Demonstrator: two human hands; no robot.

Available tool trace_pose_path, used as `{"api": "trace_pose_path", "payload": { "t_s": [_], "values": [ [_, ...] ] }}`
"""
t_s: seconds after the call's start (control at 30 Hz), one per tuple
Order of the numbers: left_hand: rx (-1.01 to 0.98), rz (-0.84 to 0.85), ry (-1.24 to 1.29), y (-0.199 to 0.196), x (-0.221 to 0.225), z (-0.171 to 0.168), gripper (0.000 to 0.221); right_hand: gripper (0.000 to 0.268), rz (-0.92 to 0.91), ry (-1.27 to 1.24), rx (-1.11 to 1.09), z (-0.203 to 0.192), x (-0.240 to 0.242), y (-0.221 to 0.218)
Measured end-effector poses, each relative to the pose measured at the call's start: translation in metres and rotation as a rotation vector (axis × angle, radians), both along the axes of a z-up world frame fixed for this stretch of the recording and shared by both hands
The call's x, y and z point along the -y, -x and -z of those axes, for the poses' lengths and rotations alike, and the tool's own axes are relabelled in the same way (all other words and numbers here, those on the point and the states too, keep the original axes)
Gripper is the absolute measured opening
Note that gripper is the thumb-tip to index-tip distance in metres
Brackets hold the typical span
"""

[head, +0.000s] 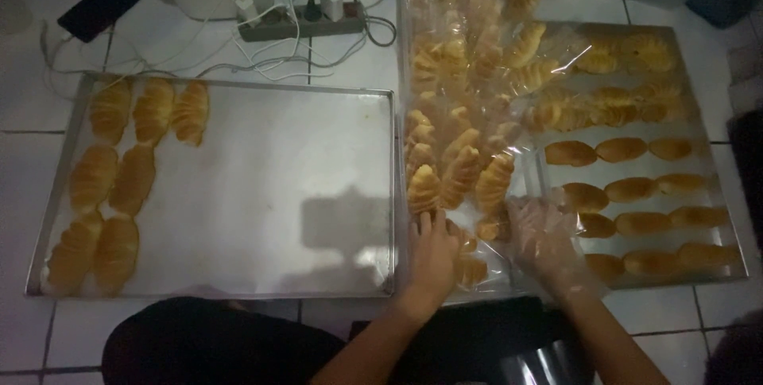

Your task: The person picks up croissants from a metal tray and puts them into plastic bags, then moves the bagged croissants to another tray.

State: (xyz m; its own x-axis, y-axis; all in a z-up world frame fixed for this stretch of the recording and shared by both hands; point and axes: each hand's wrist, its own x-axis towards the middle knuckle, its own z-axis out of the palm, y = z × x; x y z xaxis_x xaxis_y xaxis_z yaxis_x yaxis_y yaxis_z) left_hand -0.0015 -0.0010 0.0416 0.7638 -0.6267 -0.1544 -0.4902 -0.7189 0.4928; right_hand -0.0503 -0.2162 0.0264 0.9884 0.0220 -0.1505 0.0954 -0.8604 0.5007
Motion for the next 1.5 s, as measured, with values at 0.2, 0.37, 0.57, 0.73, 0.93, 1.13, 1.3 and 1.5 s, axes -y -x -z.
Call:
{"api": "trace_pose_path", "payload": {
  "t_s": [0.2,0.37,0.57,0.73,0.93,1.13,1.3,1.5],
  "values": [
    [0.022,0.025,0.043,-0.002,-0.005,-0.004,0.044,0.072,0.131,0.145,-0.255,-0.027,-0.015,0.002],
    [0.112,-0.028,0.106,-0.003,-0.001,0.016,0.03,0.075,0.575,-0.386,-0.152,-0.045,-0.024,-0.001],
    [0.151,-0.026,0.185,-0.003,0.003,0.028,0.027,0.102,0.436,-0.356,-0.098,-0.041,-0.004,0.014],
    [0.155,0.029,0.118,0.001,0.008,0.035,0.034,0.089,0.727,-0.546,0.008,-0.124,-0.037,0.005],
    [-0.009,0.196,0.323,0.025,0.011,0.004,0.037,0.086,0.734,-0.409,0.133,-0.115,0.009,0.071],
    [-0.199,0.418,0.333,0.099,0.013,-0.008,0.071,0.064,0.849,-0.6,0.33,-0.153,0.019,0.13],
    [-0.173,0.377,0.213,0.133,0.011,0.004,0.101,0.076,1.189,-0.668,0.358,-0.187,-0.025,0.133],
    [-0.214,0.329,0.457,0.147,0.003,0.022,0.054,0.067,1.203,-0.9,0.438,-0.187,-0.055,0.143]
  ]
}}
